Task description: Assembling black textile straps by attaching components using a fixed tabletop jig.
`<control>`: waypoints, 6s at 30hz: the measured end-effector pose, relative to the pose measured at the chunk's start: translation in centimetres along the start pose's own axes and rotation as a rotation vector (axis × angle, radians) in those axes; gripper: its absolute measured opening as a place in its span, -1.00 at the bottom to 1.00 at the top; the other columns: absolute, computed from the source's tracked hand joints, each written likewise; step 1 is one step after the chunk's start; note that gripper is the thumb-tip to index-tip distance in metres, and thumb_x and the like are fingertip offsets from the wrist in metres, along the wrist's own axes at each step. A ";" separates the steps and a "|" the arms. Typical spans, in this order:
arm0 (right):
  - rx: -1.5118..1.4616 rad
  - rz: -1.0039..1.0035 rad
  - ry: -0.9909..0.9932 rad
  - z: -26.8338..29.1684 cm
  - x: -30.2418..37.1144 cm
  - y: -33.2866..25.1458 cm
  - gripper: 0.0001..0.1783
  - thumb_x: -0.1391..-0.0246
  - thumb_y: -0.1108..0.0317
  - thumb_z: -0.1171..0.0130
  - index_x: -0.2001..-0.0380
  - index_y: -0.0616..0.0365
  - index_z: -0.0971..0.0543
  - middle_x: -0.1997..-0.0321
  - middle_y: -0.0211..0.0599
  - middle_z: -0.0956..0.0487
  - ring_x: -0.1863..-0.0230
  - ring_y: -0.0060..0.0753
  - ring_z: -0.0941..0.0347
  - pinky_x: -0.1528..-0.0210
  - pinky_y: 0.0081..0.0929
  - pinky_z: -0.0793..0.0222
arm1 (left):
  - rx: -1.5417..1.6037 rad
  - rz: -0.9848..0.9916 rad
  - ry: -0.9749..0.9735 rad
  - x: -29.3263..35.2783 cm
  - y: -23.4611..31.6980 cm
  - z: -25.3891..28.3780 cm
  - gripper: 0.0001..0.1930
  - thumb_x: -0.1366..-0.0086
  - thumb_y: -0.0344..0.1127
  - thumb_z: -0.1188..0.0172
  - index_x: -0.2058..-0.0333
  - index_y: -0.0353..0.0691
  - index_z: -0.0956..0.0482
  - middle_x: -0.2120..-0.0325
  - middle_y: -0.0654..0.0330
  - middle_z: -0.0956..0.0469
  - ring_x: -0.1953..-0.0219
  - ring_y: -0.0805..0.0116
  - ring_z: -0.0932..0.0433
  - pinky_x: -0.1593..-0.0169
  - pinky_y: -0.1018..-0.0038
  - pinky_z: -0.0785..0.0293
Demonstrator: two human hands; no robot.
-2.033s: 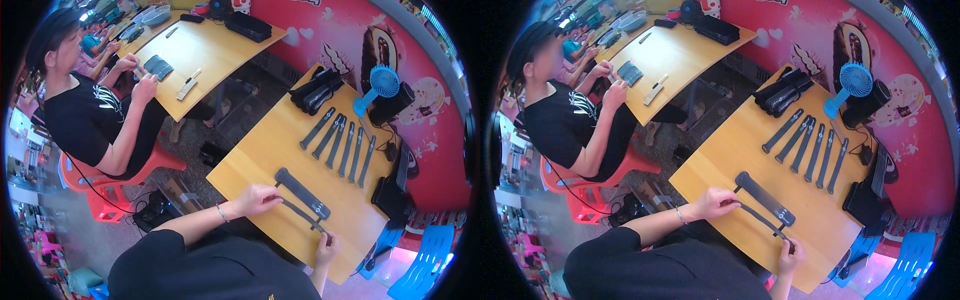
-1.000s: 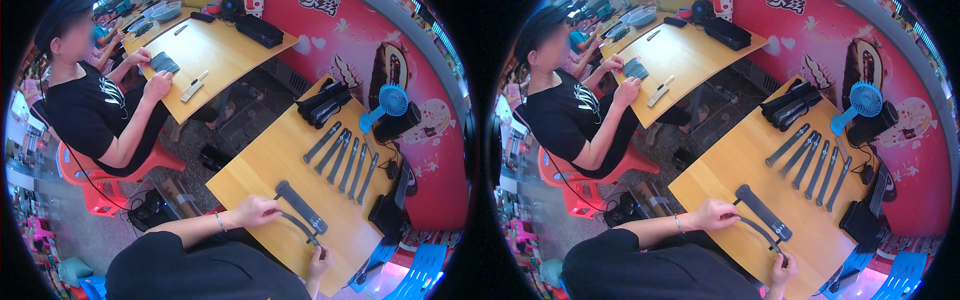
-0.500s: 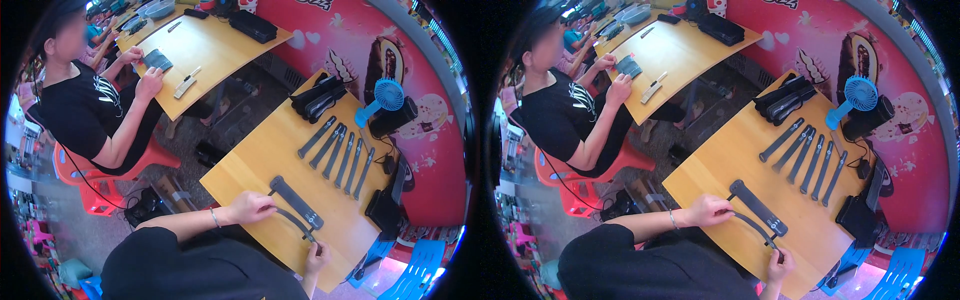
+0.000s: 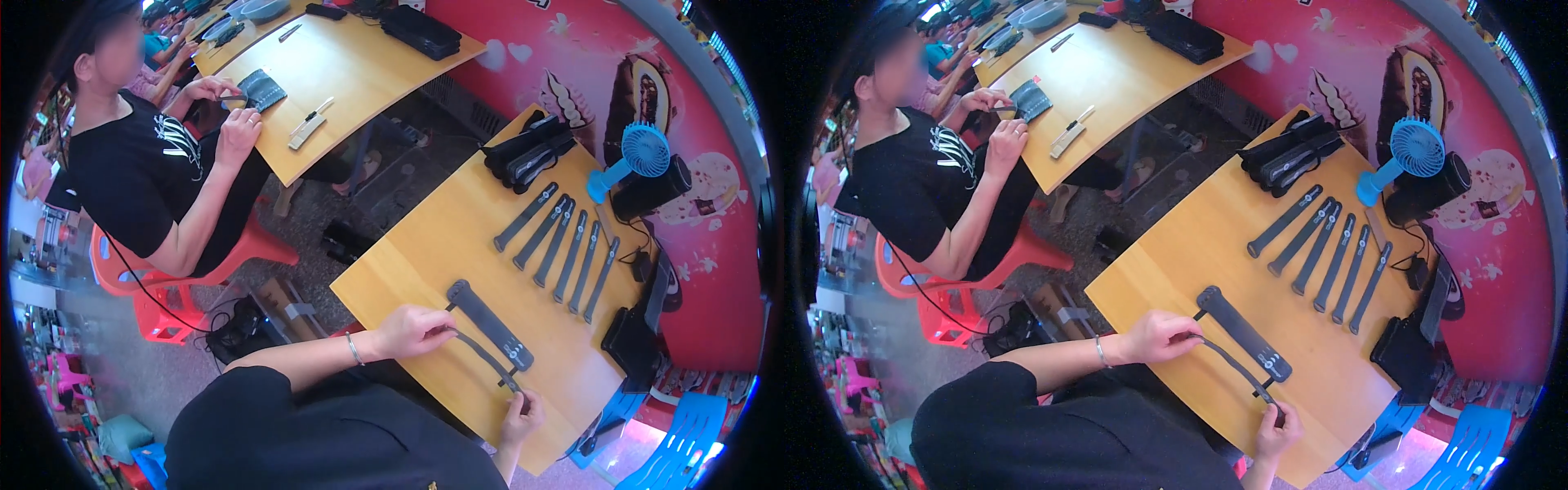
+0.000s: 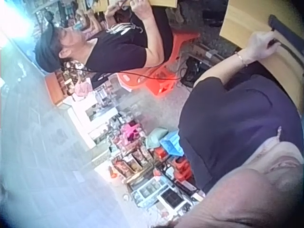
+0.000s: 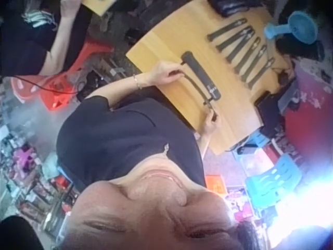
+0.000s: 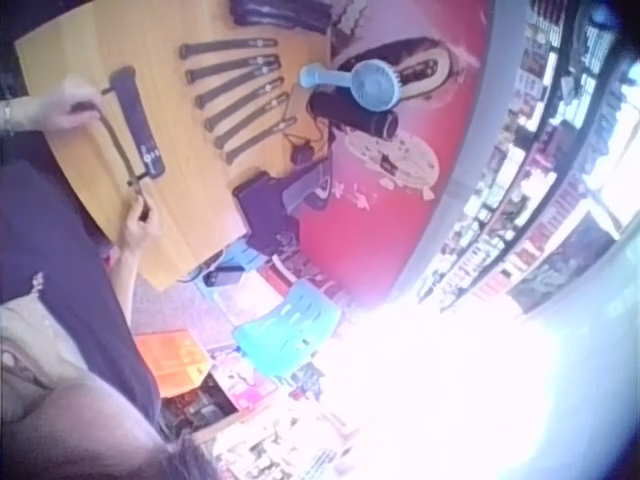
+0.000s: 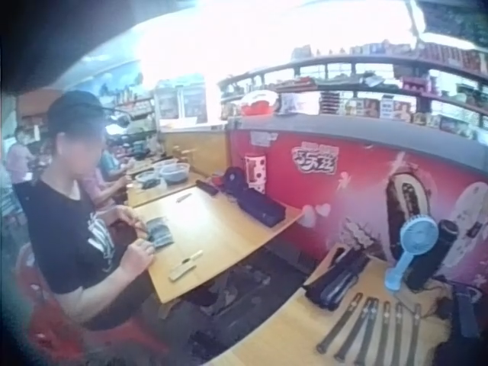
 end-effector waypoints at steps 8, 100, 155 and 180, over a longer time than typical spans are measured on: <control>0.026 0.028 -0.020 0.2 0.3 0.9 -0.90 -0.07 0.45 -0.17 0.45 0.27 -0.52 0.64 -0.39 -0.47 0.65 -0.64 -0.37 0.59 -0.69 -0.20 | 0.027 0.044 -0.014 0.2 0.1 0.2 -0.88 -0.17 -0.29 -0.25 0.45 -0.17 -0.52 0.69 0.18 -0.45 0.63 0.27 -0.49 0.55 0.40 -0.37; -0.408 0.111 0.307 4.0 -1.6 -7.2 -0.95 -0.20 0.53 -0.04 0.26 0.22 -0.46 0.40 -0.36 -0.48 0.48 -0.59 -0.44 0.43 -0.66 -0.37 | 1.064 0.312 -0.561 0.5 8.2 -2.4 -0.22 -0.31 -0.01 -0.09 -0.32 -0.19 0.09 -0.20 0.05 -0.18 0.02 0.26 -0.45 0.01 0.38 -0.42; -0.447 -0.373 0.052 -1.4 -3.6 -2.4 -0.92 -0.07 0.54 -0.20 0.32 0.22 -0.54 0.48 -0.54 -0.50 0.50 -0.78 -0.38 0.45 -0.78 -0.33 | 0.464 0.614 0.071 -3.3 -2.4 0.7 -0.87 -0.25 -0.55 -0.16 0.22 -0.42 -0.53 0.40 0.16 -0.61 0.39 0.47 -0.62 0.29 0.64 -0.54; -0.409 -0.327 0.070 -1.9 -3.7 -1.9 -0.92 -0.08 0.58 -0.19 0.33 0.21 -0.54 0.52 -0.62 -0.44 0.53 -0.85 -0.27 0.49 -0.82 -0.16 | 0.296 0.580 0.105 -3.4 -2.9 -0.2 -0.91 -0.18 -0.59 -0.19 0.32 -0.33 -0.53 0.51 0.30 -0.55 0.49 0.63 -0.52 0.39 0.72 -0.45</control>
Point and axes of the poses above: each hand's wrist, its own x-axis away from the middle knuckle, its own z-axis out of the back of the hand, y = z × x, the point moved 1 cm from there along -x, towards the middle knuckle
